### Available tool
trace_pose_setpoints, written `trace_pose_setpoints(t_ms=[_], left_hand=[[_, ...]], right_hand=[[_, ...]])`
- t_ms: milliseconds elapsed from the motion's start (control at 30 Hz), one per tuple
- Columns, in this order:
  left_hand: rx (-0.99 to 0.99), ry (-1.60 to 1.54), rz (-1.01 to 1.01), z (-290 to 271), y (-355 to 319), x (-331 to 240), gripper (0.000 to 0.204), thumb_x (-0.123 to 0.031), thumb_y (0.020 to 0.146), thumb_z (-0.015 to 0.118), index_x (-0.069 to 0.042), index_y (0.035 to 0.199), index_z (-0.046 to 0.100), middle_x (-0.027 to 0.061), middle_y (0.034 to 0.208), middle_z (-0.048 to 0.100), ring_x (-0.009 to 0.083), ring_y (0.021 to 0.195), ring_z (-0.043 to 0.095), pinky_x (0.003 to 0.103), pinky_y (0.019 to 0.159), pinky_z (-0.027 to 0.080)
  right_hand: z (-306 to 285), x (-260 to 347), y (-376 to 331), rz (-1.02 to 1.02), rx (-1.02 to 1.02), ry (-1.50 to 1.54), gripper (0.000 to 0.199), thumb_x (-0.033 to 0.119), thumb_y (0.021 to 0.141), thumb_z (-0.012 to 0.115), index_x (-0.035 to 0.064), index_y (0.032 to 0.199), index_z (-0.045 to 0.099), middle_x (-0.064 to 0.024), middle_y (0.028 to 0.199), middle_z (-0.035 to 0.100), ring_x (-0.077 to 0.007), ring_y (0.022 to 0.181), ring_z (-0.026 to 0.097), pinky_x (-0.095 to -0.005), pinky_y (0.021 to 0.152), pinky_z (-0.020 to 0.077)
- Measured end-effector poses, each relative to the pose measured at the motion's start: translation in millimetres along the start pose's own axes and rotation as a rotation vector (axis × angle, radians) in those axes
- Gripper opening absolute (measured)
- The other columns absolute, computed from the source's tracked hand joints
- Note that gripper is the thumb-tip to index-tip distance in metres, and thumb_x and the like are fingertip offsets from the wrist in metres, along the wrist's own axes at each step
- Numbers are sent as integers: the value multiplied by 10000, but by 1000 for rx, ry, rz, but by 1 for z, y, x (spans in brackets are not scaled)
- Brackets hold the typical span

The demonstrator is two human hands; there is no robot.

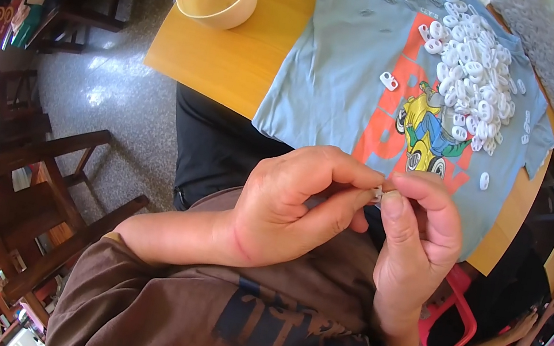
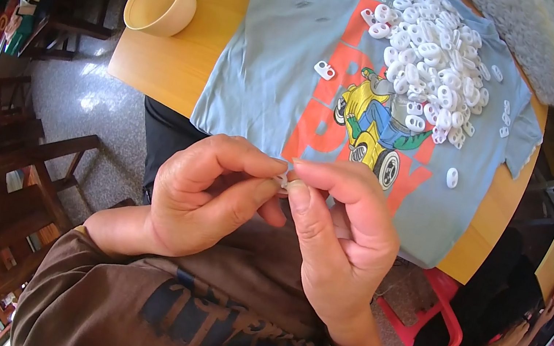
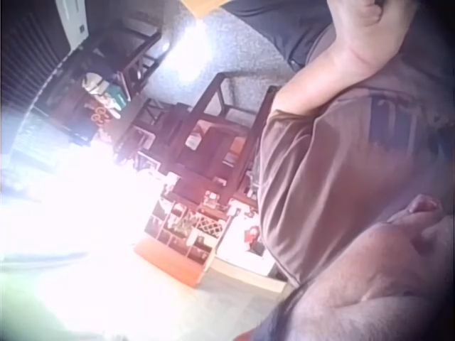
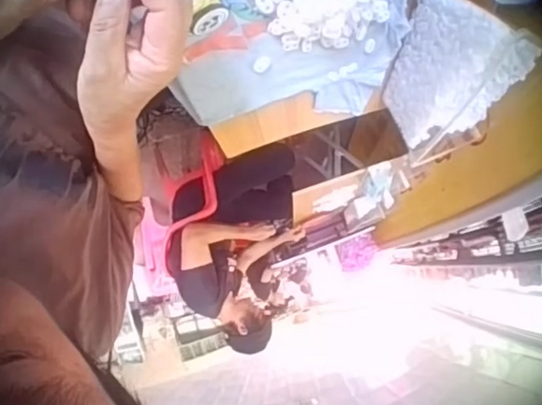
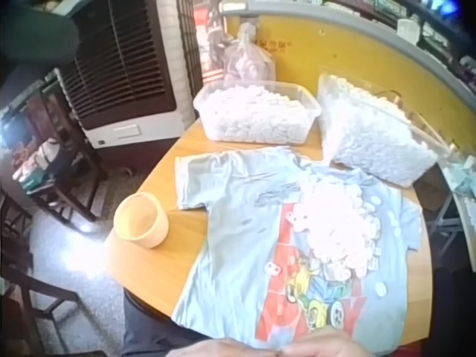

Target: Using a thin wire tool to clear holes in small white plastic clips.

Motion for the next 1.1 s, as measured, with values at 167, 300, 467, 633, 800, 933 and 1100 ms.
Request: trace_pose_setpoints(t_ms=[167, 300, 467, 633, 800, 933, 1100], left_hand=[[-17, 13, 18, 0, 0, 0, 186, 118, 814, 502, 42, 985, 505, 123, 866, 587, 150, 688, 625, 226, 588, 510], [-16, 31, 46, -1, 0, -1, 186, 115, 807, 516, 41, 978, 508, 119, 853, 586, 148, 676, 625, 220, 573, 503], [-20, 66, 56, -1, 0, 0, 182, 112, 800, 530, 42, 968, 520, 110, 826, 585, 142, 661, 623, 211, 558, 492], [-22, 104, 84, -3, -1, 0, 186, 111, 789, 544, 43, 962, 539, 103, 790, 586, 135, 640, 618, 204, 535, 474], [1, 171, 170, -3, 1, -4, 182, 107, 780, 553, 38, 949, 552, 100, 753, 586, 133, 618, 617, 207, 512, 460], [-4, 341, 371, -3, 1, -5, 182, 114, 769, 559, 28, 929, 565, 102, 738, 592, 130, 600, 614, 210, 497, 455], [28, 300, 255, -3, 2, 0, 177, 106, 774, 561, 27, 933, 563, 101, 751, 600, 126, 601, 610, 210, 508, 458]], right_hand=[[-1, 0, 0, -12, 19, -39, 125, -16, 825, 567, -37, 949, 572, -72, 932, 524, -85, 777, 487, -195, 655, 388], [-2, -2, 0, 6, 25, -54, 123, -10, 826, 569, -38, 945, 569, -74, 930, 519, -90, 782, 481, -201, 663, 390], [-3, 1, 0, -11, 59, -138, 106, -11, 822, 572, -43, 923, 566, -79, 921, 523, -102, 774, 489, -210, 657, 399], [-3, 3, 1, -54, 62, -234, 85, -7, 816, 581, -43, 893, 572, -79, 864, 543, -107, 739, 501, -214, 641, 404], [-4, 3, 0, -82, 50, -291, 73, -4, 809, 591, -38, 872, 573, -78, 821, 555, -117, 701, 508, -219, 615, 404], [-1, 5, 2, -125, 84, -383, 55, 6, 812, 591, -32, 845, 569, -72, 784, 565, -127, 689, 515, -228, 605, 407], [-3, 1, 3, -50, 98, -395, 43, 12, 815, 587, -25, 828, 570, -64, 758, 571, -129, 681, 517, -231, 608, 406]])
Point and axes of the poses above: each hand's wrist, its own y-axis towards the middle knuckle, its own z-axis out of the palm, x = y × z, the point moved 4 cm from there along y, towards the middle knuckle
